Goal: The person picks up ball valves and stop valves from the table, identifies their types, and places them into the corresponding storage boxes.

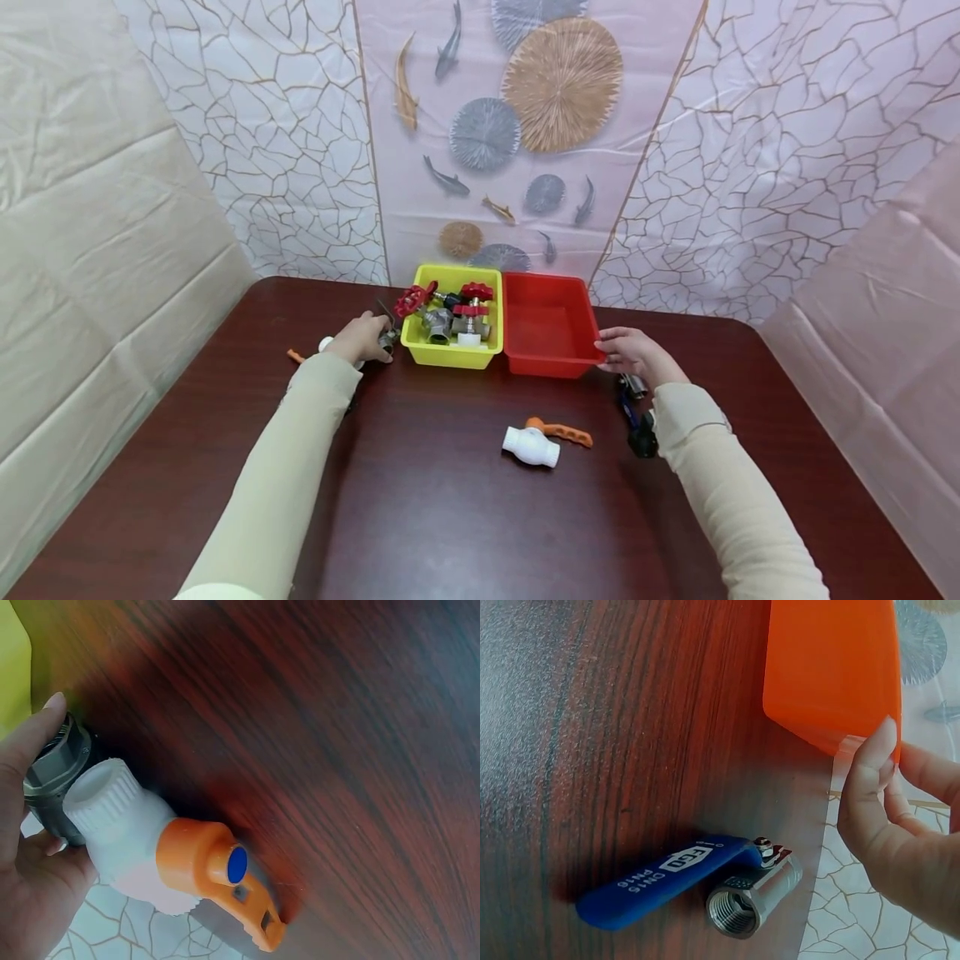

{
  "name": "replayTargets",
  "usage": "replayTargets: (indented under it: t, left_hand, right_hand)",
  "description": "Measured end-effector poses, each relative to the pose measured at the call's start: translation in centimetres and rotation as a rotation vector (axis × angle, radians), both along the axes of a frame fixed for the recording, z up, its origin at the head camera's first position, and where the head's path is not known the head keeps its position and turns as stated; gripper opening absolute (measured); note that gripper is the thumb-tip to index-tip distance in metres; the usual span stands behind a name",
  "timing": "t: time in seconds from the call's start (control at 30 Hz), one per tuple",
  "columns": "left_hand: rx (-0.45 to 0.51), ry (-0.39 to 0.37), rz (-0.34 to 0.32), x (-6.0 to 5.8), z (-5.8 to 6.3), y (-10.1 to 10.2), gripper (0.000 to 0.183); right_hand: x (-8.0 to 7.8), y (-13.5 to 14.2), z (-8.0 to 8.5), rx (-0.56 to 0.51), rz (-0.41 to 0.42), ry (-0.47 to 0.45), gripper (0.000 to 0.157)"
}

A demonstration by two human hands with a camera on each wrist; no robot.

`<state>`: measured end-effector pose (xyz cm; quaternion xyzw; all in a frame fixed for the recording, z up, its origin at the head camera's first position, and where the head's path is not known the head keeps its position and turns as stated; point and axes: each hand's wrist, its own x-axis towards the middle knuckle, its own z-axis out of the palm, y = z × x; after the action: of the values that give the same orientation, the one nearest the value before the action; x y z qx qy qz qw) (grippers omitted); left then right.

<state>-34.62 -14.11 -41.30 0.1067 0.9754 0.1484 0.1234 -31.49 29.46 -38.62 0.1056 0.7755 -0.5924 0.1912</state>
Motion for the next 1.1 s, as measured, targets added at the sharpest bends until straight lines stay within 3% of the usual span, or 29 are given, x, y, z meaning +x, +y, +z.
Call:
replayTargets:
  t: [0.37,0.67,1.1]
  left_hand:
    - [-0.029,0.049,-0.004,-0.1,0.5,0.3,0.054]
    - [-0.044,0.023,0.022,0.3,1.2,0.2,0.048]
    - [-0.028,0.115,0.056,0.0,2.9,-0.7,0.041]
  right_hand:
    - [0.1,-0.3,0.2,0.027,-0.01,0.012,0.034]
    - [0.3,-0.5,0.4,0.05,-0.019,0.012,0.03]
    - [0.5,-0.4,0.4,0.07,-0.019,0.017,0.044]
